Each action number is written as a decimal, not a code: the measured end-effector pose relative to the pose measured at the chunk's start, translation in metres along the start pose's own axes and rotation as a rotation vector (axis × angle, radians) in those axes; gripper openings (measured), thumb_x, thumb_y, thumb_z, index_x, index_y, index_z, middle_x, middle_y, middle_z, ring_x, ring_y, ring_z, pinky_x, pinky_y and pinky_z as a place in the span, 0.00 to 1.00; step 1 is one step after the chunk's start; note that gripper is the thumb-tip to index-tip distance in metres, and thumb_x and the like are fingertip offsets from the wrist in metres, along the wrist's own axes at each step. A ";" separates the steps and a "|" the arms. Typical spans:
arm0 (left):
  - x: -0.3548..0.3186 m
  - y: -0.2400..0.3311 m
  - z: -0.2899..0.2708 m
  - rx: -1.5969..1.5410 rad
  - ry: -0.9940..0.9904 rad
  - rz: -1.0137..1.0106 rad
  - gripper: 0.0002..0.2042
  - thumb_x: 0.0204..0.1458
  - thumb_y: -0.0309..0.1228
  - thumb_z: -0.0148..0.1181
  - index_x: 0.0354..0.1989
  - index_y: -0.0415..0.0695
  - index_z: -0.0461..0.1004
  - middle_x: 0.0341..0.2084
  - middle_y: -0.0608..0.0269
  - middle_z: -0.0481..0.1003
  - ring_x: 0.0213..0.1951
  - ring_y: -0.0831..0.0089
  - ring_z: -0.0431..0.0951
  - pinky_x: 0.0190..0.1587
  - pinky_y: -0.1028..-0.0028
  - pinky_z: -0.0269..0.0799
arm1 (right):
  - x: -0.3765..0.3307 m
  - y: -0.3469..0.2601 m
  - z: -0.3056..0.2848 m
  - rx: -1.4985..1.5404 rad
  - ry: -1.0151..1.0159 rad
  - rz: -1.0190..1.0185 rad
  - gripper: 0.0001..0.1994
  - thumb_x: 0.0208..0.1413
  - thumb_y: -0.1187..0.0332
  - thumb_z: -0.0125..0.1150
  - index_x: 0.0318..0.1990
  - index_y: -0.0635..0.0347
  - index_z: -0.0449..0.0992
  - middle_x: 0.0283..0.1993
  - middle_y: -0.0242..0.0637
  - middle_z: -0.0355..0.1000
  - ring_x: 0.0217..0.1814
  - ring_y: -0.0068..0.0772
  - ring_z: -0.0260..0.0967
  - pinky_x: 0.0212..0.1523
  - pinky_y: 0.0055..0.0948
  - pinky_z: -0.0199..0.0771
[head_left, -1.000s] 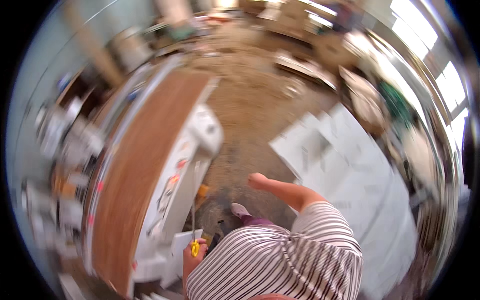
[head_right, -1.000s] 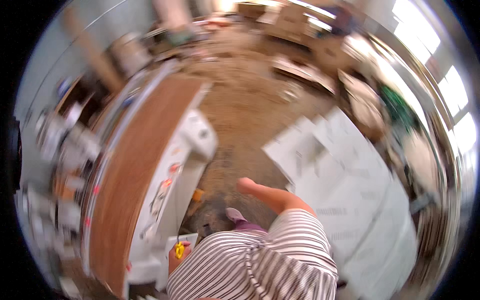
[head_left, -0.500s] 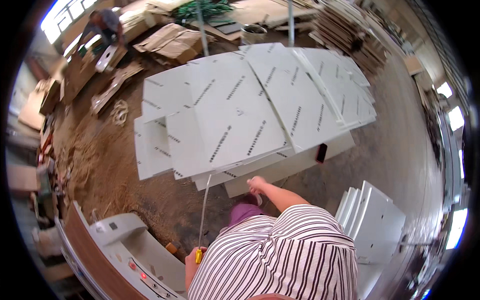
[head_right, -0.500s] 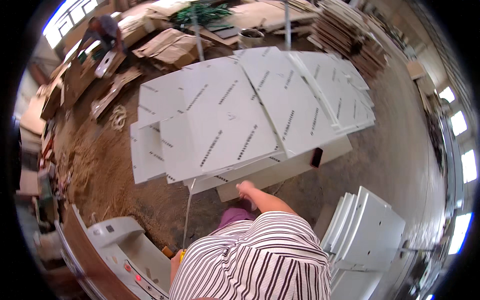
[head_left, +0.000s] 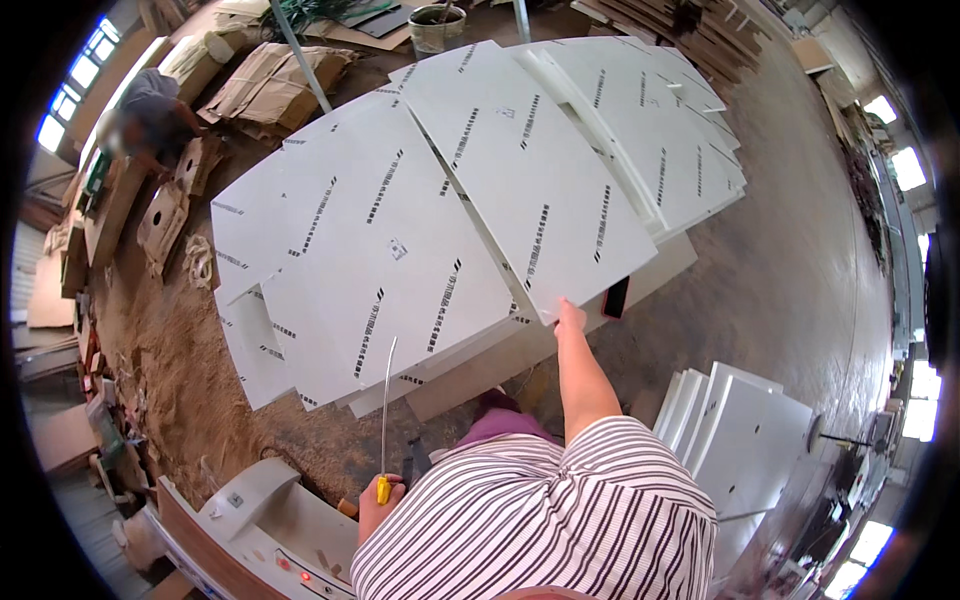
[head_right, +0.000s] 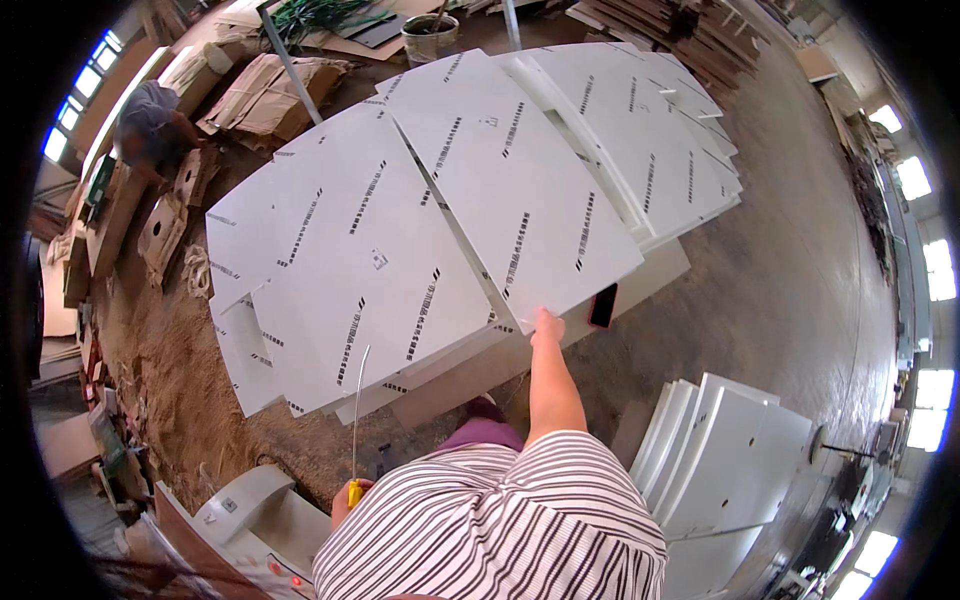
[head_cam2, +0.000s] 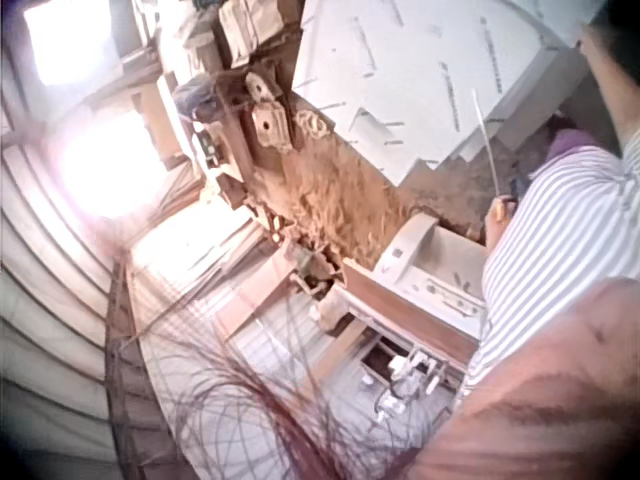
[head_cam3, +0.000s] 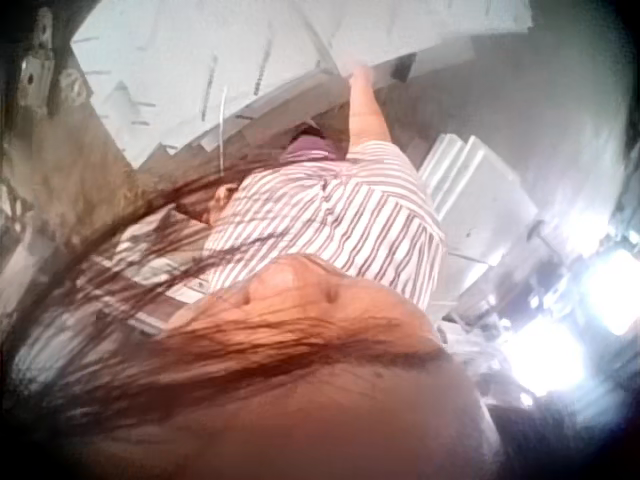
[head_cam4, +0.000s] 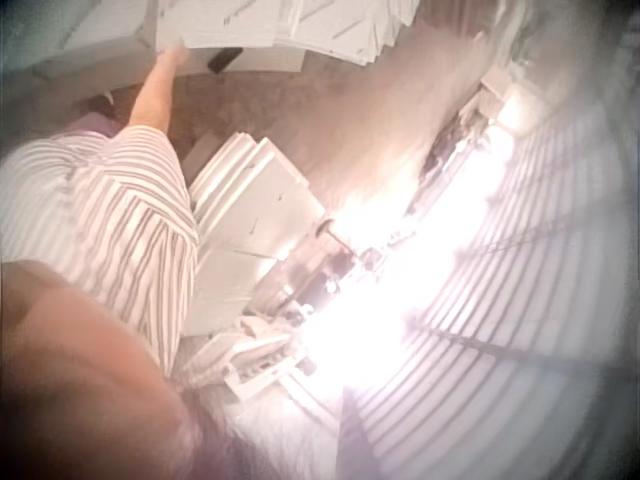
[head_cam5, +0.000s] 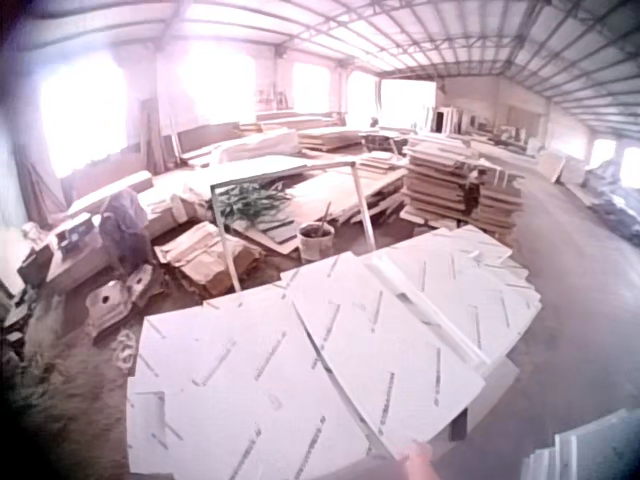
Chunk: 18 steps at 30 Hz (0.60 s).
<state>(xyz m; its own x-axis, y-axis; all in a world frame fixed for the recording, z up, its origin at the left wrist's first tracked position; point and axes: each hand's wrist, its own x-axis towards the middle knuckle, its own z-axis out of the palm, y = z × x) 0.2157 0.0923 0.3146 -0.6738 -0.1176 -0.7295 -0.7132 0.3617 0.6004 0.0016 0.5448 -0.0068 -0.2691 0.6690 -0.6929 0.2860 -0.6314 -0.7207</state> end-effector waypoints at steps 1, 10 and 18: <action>0.004 -0.001 -0.002 0.026 0.016 -0.012 0.11 0.51 0.31 0.57 0.38 0.37 0.72 0.27 0.58 0.75 0.31 0.73 0.74 0.38 0.73 0.70 | 0.004 -0.005 0.003 0.096 0.012 0.055 0.18 0.48 0.72 0.64 0.45 0.73 0.70 0.44 0.47 0.72 0.43 0.43 0.72 0.40 0.40 0.75; 0.010 0.019 0.005 0.121 -0.044 -0.055 0.10 0.51 0.33 0.59 0.38 0.39 0.73 0.28 0.61 0.75 0.32 0.76 0.72 0.39 0.74 0.68 | -0.070 -0.020 0.002 0.062 -0.466 0.181 0.18 0.57 0.61 0.57 0.48 0.66 0.68 0.45 0.41 0.71 0.43 0.39 0.72 0.39 0.45 0.77; 0.030 -0.007 -0.006 0.090 0.014 0.060 0.11 0.49 0.32 0.60 0.36 0.39 0.73 0.27 0.59 0.75 0.32 0.74 0.73 0.38 0.73 0.68 | -0.196 0.108 -0.006 -0.122 -0.899 0.546 0.11 0.59 0.66 0.55 0.44 0.64 0.69 0.39 0.40 0.72 0.36 0.40 0.72 0.41 0.45 0.76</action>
<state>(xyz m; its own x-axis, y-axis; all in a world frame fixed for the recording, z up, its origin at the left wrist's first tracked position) 0.1996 0.0806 0.2905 -0.7179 -0.1063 -0.6879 -0.6517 0.4498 0.6107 0.0906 0.3478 0.0516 -0.6439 -0.2610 -0.7192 0.6502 -0.6821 -0.3346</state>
